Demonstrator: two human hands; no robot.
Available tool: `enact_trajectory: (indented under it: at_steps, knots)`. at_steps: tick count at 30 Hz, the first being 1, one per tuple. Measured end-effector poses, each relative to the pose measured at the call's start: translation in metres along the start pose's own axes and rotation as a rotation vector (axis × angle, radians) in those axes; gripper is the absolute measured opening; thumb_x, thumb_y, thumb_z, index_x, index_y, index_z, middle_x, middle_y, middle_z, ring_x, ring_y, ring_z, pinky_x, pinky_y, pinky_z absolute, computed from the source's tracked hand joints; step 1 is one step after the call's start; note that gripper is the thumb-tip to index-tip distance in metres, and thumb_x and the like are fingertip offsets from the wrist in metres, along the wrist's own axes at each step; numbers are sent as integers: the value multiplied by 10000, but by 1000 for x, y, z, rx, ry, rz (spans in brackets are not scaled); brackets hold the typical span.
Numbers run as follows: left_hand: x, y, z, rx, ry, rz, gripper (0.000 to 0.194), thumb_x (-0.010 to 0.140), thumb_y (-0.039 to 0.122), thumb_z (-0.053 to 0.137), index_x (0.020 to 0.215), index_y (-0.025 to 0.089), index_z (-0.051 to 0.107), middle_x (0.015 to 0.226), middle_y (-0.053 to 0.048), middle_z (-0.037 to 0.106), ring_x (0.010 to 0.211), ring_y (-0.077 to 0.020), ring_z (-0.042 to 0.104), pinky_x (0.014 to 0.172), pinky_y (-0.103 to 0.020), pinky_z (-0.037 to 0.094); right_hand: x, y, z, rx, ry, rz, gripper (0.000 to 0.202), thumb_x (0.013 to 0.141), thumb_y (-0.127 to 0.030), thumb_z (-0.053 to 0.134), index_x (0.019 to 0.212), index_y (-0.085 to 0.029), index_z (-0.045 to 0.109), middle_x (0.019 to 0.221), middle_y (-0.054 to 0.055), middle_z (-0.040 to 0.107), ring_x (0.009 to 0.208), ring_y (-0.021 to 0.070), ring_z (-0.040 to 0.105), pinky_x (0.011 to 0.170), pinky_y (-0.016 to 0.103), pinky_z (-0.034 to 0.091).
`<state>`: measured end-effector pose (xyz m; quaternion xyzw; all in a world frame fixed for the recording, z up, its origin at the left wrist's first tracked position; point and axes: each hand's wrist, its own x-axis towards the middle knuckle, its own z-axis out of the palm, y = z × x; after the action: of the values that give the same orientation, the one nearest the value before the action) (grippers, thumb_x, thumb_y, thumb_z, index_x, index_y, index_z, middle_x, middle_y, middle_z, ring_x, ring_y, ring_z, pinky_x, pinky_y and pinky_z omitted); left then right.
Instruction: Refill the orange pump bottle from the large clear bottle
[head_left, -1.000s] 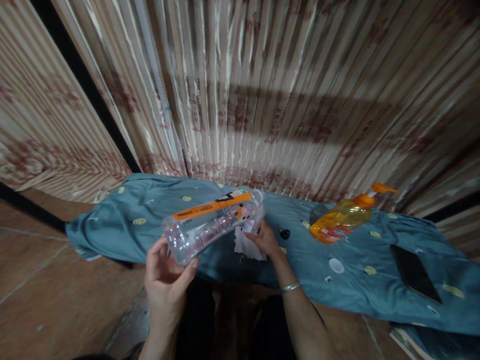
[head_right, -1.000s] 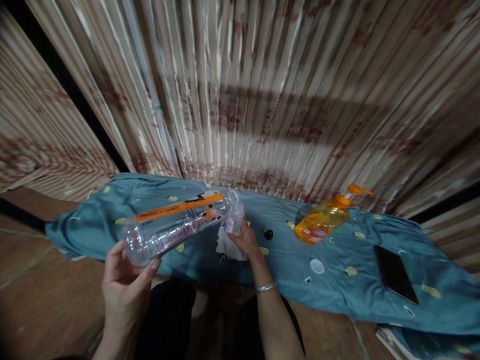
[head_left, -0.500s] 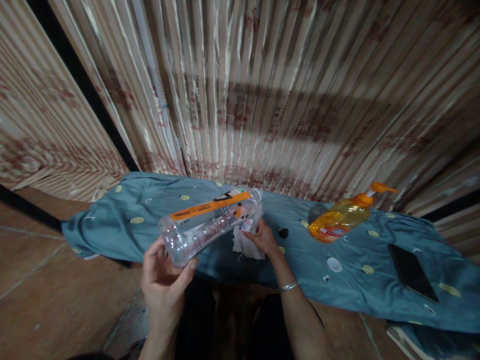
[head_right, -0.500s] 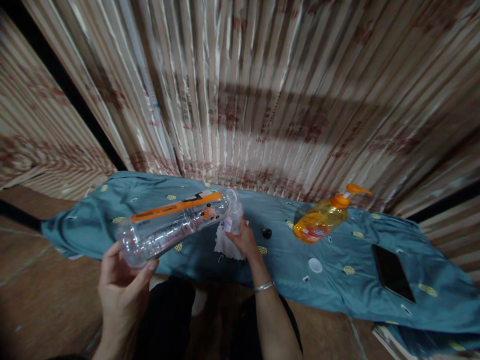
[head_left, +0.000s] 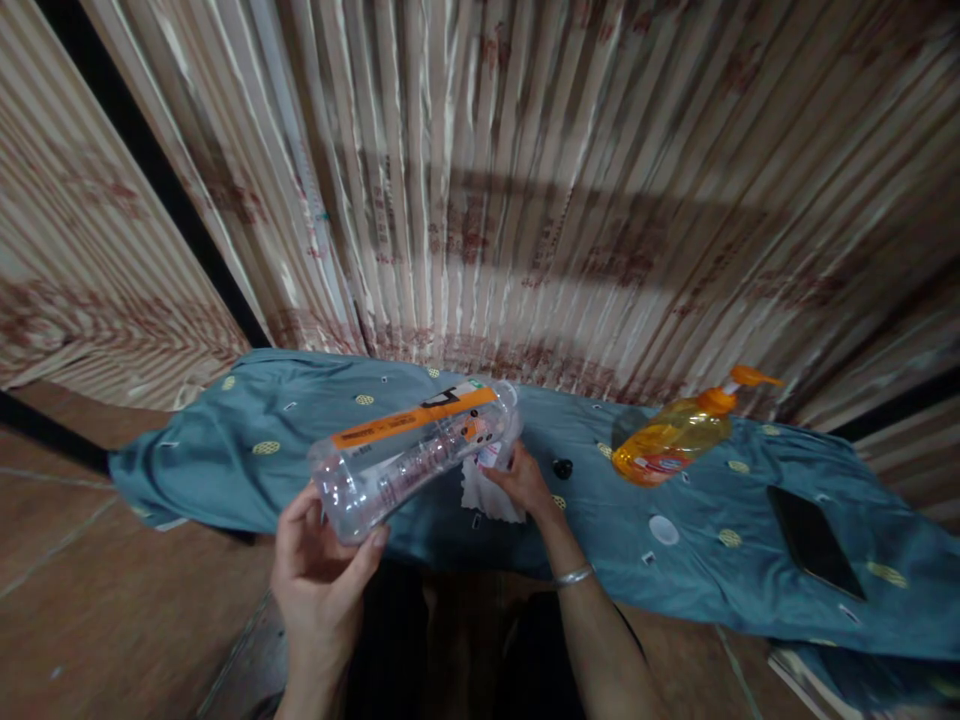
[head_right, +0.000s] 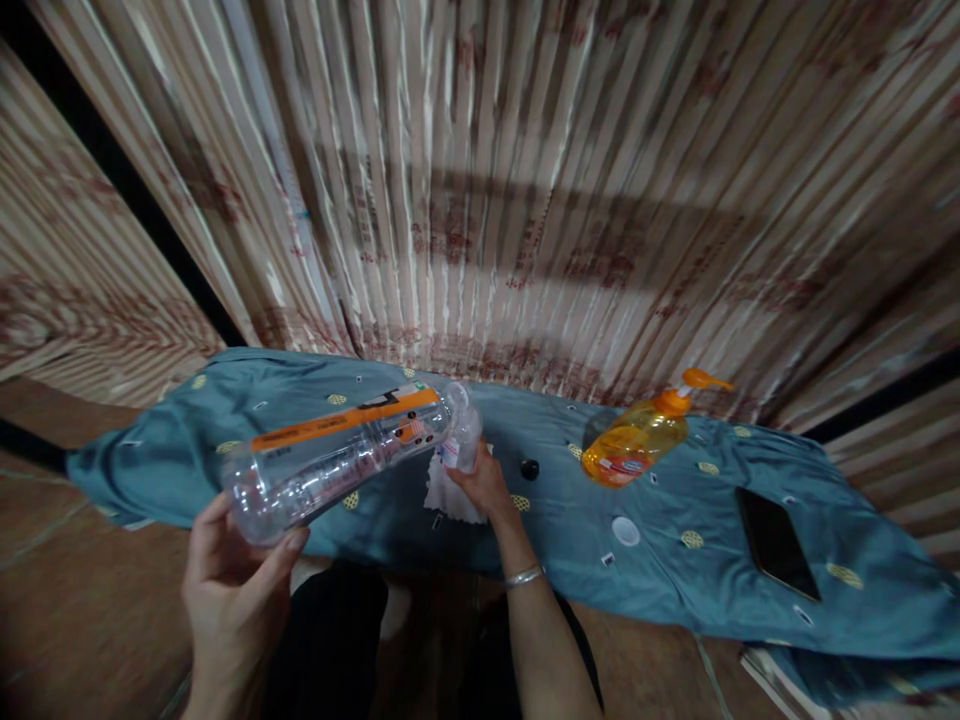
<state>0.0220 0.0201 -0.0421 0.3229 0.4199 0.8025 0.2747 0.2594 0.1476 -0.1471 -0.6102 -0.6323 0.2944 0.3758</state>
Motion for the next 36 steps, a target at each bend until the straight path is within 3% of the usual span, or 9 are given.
enact_trajectory:
  at_steps: [8, 14, 28, 36]
  knots:
    - [1, -2, 0, 40, 14, -10, 710, 419, 145, 998, 1067, 208, 716, 1020, -32, 704, 1012, -222, 705, 745, -229, 594, 0, 0, 1, 13, -6, 63, 587, 755, -269, 857, 1279, -240, 595, 1181, 83, 798, 1095, 300, 771, 981, 436, 595]
    - [1, 1, 0, 79, -40, -8, 720, 453, 225, 1011, 1101, 222, 696, 1029, -32, 694, 1042, -246, 705, 794, -274, 608, -1, -3, -1, 13, -14, 57, 581, 754, -261, 849, 1278, -247, 598, 1182, 66, 799, 1085, 288, 771, 978, 428, 595]
    - [2, 4, 1, 56, -36, 9, 706, 415, 98, 972, 1063, 212, 714, 1036, -39, 722, 949, -194, 720, 746, -213, 598, -1, -6, -3, -29, -32, 91, 554, 763, -283, 858, 1250, -233, 596, 1179, 91, 796, 1078, 298, 770, 968, 431, 594]
    - [1, 2, -1, 95, -26, 8, 727, 432, 161, 997, 1094, 218, 702, 1047, -47, 720, 1014, -238, 725, 795, -266, 614, -1, -5, -1, -27, -5, 83, 548, 741, -262, 862, 1229, -256, 613, 1142, 58, 804, 1054, 285, 772, 961, 421, 595]
